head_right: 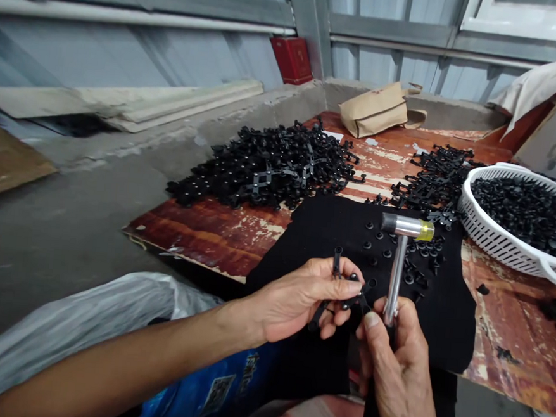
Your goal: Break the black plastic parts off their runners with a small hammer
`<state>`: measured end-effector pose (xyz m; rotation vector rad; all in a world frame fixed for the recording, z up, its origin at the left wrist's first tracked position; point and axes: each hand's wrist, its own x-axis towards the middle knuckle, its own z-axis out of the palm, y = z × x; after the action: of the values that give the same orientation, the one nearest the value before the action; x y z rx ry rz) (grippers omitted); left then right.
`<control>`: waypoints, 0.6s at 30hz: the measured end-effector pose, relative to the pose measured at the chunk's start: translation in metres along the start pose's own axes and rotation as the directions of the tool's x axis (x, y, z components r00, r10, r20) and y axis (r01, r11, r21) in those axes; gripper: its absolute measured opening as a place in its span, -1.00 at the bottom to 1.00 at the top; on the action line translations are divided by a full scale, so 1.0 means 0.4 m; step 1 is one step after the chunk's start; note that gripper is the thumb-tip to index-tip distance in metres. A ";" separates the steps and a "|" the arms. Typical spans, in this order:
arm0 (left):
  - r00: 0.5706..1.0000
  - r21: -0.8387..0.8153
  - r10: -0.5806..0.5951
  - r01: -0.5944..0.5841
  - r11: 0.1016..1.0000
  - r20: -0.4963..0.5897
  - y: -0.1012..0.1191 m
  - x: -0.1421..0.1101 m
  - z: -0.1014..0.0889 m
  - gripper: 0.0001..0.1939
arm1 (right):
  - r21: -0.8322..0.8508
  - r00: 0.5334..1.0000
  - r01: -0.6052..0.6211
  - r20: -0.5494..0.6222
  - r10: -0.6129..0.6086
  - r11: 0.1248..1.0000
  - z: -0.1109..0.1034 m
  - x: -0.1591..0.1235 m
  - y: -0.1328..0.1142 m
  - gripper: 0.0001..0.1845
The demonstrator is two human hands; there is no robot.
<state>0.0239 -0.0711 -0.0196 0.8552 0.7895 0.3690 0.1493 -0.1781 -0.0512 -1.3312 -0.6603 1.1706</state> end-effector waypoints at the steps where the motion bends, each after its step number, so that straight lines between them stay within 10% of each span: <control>1: 0.999 0.005 0.007 -0.007 1.000 -0.045 0.008 0.003 -0.007 -0.76 | 0.006 1.000 -0.004 -0.007 0.004 1.000 -0.004 -0.005 0.000 -0.67; 6: 0.956 0.064 0.055 -0.038 0.997 -0.288 0.076 0.047 -0.053 -0.84 | 0.056 0.996 0.006 -0.086 -0.002 0.998 -0.039 -0.023 0.006 -0.67; 18: 0.945 0.235 0.069 0.008 0.972 -0.318 0.122 0.126 -0.069 -0.78 | 0.153 0.976 -0.039 -0.207 0.070 0.987 -0.051 -0.034 0.022 -0.68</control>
<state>0.0374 0.0031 -0.0160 1.0427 1.1438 0.4579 0.1608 -0.1997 -0.0601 -1.3312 -0.3773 1.0811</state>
